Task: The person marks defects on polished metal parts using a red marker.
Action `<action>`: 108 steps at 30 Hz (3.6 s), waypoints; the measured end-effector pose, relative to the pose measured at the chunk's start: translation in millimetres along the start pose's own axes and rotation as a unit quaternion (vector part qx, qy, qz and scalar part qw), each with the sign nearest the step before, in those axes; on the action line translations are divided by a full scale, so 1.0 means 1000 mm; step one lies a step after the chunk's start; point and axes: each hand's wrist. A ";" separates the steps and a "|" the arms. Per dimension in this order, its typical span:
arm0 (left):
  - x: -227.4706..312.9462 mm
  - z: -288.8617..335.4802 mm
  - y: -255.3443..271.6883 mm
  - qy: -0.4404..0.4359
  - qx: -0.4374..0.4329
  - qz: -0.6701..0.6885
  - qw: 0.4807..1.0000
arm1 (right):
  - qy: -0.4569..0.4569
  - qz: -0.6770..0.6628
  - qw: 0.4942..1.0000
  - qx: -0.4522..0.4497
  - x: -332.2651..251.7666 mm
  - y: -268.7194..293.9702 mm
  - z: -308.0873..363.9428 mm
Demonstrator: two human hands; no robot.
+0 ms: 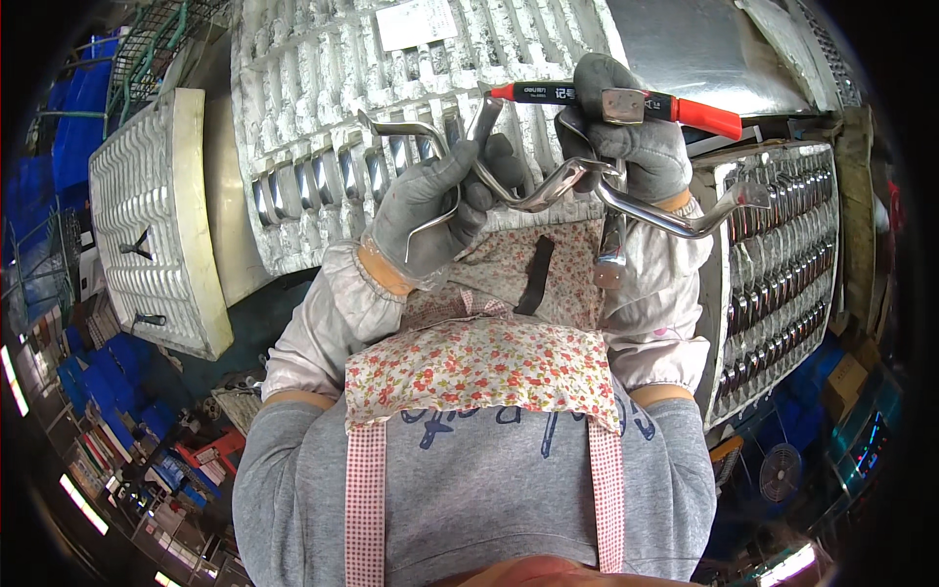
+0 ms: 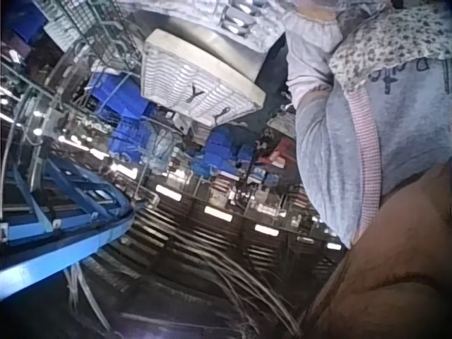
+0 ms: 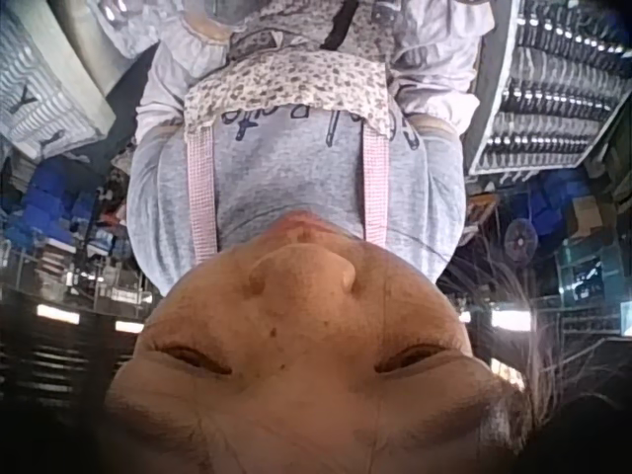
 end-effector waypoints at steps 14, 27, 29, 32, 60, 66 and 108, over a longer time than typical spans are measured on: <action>0.000 -0.003 0.013 0.034 -0.020 0.061 0.997 | -0.077 -0.058 0.985 -0.140 0.003 0.004 -0.007; 0.003 -0.005 0.012 0.084 -0.224 0.311 0.920 | 0.052 -0.126 0.989 -0.063 -0.013 0.007 0.013; 0.004 -0.004 0.014 0.067 -0.192 0.265 0.942 | 0.004 -0.079 0.996 -0.047 -0.015 0.007 0.014; 0.002 -0.004 0.015 0.065 -0.204 0.277 0.937 | 0.024 -0.011 1.000 -0.016 -0.010 -0.005 0.012; 0.017 -0.035 -0.017 -0.100 0.094 -0.217 0.966 | 0.090 0.053 0.993 0.063 -0.008 0.039 0.035; 0.008 -0.066 -0.011 -0.100 0.126 -0.167 0.973 | 0.088 0.019 0.991 0.099 -0.009 0.045 0.045; 0.001 -0.014 -0.040 0.148 0.081 -0.049 0.984 | -0.113 0.033 0.993 -0.014 -0.004 0.024 0.013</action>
Point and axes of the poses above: each hand's wrist, its own z-axis away from the middle knuckle, its own y-axis out of the back of the hand, x = y × z, and after that the axes turned 1 degree about y, right-handed
